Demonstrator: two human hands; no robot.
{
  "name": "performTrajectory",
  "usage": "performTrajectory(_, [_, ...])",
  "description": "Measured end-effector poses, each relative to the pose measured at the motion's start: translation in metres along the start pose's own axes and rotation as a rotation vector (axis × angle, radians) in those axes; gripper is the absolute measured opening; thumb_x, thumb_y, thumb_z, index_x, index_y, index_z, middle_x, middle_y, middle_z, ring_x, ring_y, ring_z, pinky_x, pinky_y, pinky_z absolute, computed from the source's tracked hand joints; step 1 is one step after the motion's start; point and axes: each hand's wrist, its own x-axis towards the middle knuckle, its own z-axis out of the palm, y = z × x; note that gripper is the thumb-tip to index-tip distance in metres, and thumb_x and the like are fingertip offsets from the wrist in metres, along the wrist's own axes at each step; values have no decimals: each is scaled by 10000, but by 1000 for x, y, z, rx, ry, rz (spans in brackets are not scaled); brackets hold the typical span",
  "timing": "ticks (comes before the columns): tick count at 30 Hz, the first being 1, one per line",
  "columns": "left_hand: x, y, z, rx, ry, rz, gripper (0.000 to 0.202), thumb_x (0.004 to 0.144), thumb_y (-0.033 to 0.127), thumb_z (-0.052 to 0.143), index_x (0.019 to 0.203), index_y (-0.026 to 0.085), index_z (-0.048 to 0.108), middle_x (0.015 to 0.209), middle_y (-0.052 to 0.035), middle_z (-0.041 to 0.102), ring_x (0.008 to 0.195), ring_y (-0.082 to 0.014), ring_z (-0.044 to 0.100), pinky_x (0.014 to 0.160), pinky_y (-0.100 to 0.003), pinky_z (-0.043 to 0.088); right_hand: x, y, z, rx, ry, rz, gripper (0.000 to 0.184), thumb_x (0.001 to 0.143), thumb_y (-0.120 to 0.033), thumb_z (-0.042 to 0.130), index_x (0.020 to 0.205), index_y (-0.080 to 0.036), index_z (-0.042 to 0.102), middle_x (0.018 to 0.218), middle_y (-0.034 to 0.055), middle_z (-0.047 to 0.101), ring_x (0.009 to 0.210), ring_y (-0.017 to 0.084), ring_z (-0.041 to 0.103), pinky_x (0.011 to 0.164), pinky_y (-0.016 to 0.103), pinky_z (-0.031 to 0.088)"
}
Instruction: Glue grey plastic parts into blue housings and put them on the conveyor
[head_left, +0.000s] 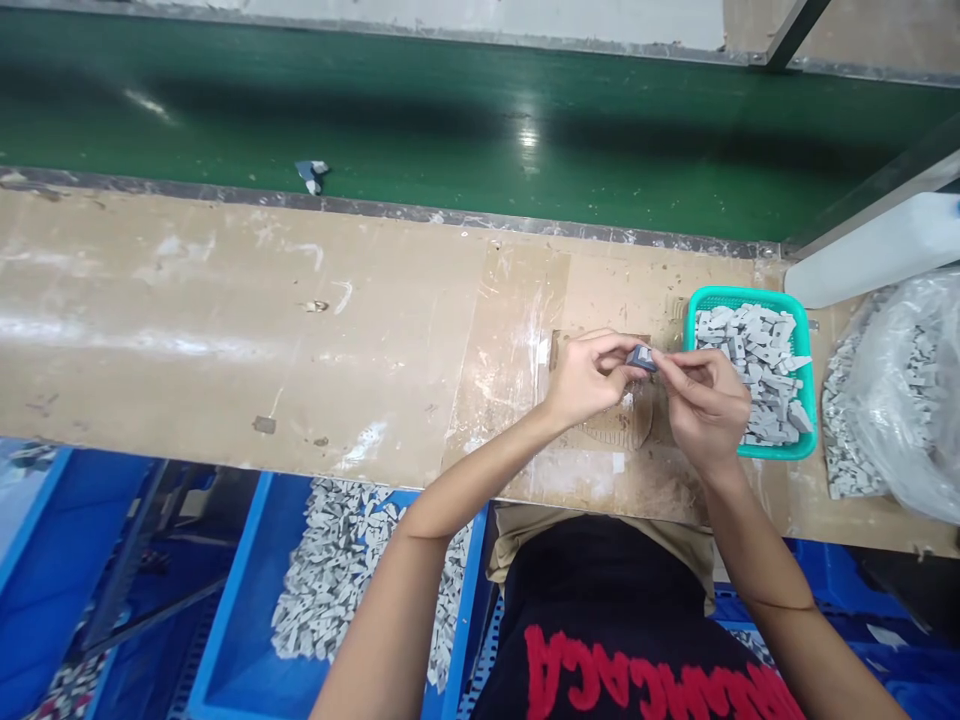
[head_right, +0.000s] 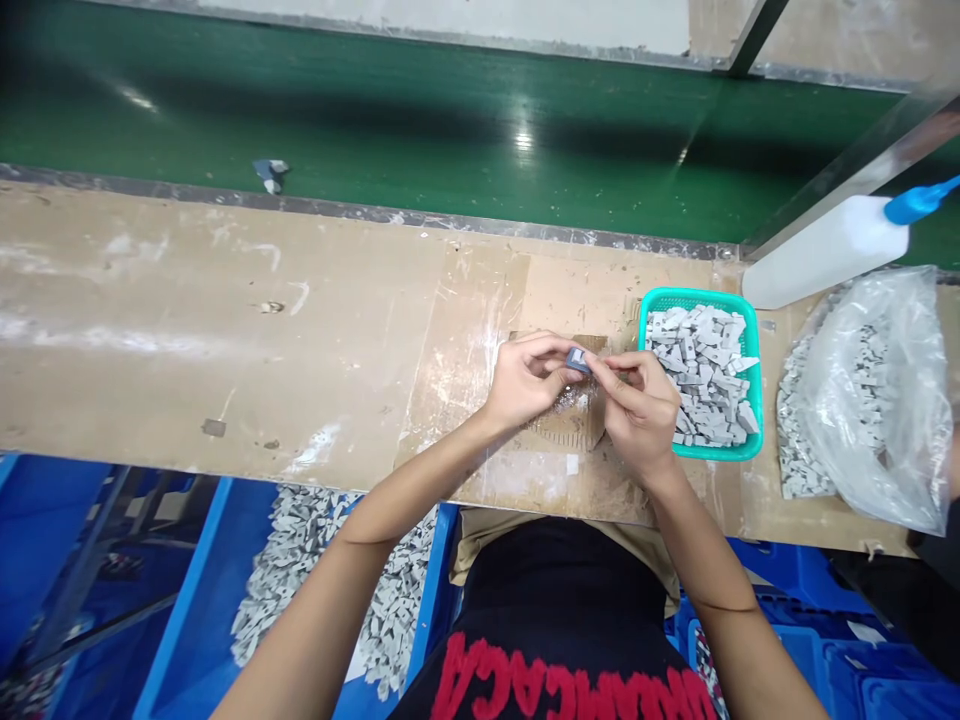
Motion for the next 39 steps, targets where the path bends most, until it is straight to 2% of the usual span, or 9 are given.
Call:
performTrajectory(6, [-3,-4,0,36,44,72,236,699,26,607,870,132,731,879,-38,716,733,-107,706,676,-211,604,-1,-2,8,-14,23,-56,449,896,-37,540,1165,-326,754,947,51,656,869,180,682,697,330,591])
performTrajectory(12, [1,-3,-5,118,2,77,187,714,53,633,853,143,719,838,-28,688,740,-113,686,669,-216,589,-5,-2,10,-36,4,-98,528,891,4,499,1234,-332,717,976,56,653,924,181,684,747,326,598])
performTrajectory(18, [3,5,-7,136,-106,-65,114,768,153,710,870,160,659,908,-37,660,821,-133,677,718,-234,568,-3,2,8,-72,1,-33,463,902,-25,493,1178,-295,749,923,51,691,829,156,680,687,280,565])
performTrajectory(22, [4,11,-9,-67,-134,-226,435,783,313,778,1172,238,599,935,-21,657,842,-157,703,777,-277,565,5,0,-1,-39,1,40,372,931,-121,586,1239,-279,721,924,41,719,819,149,684,725,280,559])
performTrajectory(24, [6,12,-12,-256,-156,-322,515,769,370,796,1218,254,572,965,-24,662,820,-173,720,820,-333,578,9,0,-6,-41,44,80,365,936,-165,613,1275,-267,700,952,49,732,851,159,692,778,300,563])
performTrajectory(28, [13,12,-17,-518,-100,-509,241,773,186,702,993,182,605,815,-14,637,745,-173,712,812,-364,595,11,5,-13,-76,121,125,330,950,-200,597,1252,-265,714,975,57,741,882,173,700,827,324,564])
performTrajectory(32, [16,13,-19,-671,1,-616,292,691,25,573,947,165,563,690,13,559,593,-134,639,669,-293,561,8,7,-12,-76,129,142,309,956,-228,588,1229,-259,728,959,57,737,874,176,698,823,331,564])
performTrajectory(36, [17,15,-18,-689,54,-677,289,705,8,546,947,164,533,718,1,576,575,-121,611,647,-272,540,13,9,-17,-86,175,189,284,957,-273,577,1180,-250,752,951,59,738,882,192,699,839,353,561])
performTrajectory(39, [19,16,-19,-682,88,-646,266,699,1,561,911,161,548,699,7,570,552,-107,594,610,-245,527,28,19,-33,-163,157,272,282,943,-251,565,1137,-246,769,969,59,744,889,202,696,842,350,551])
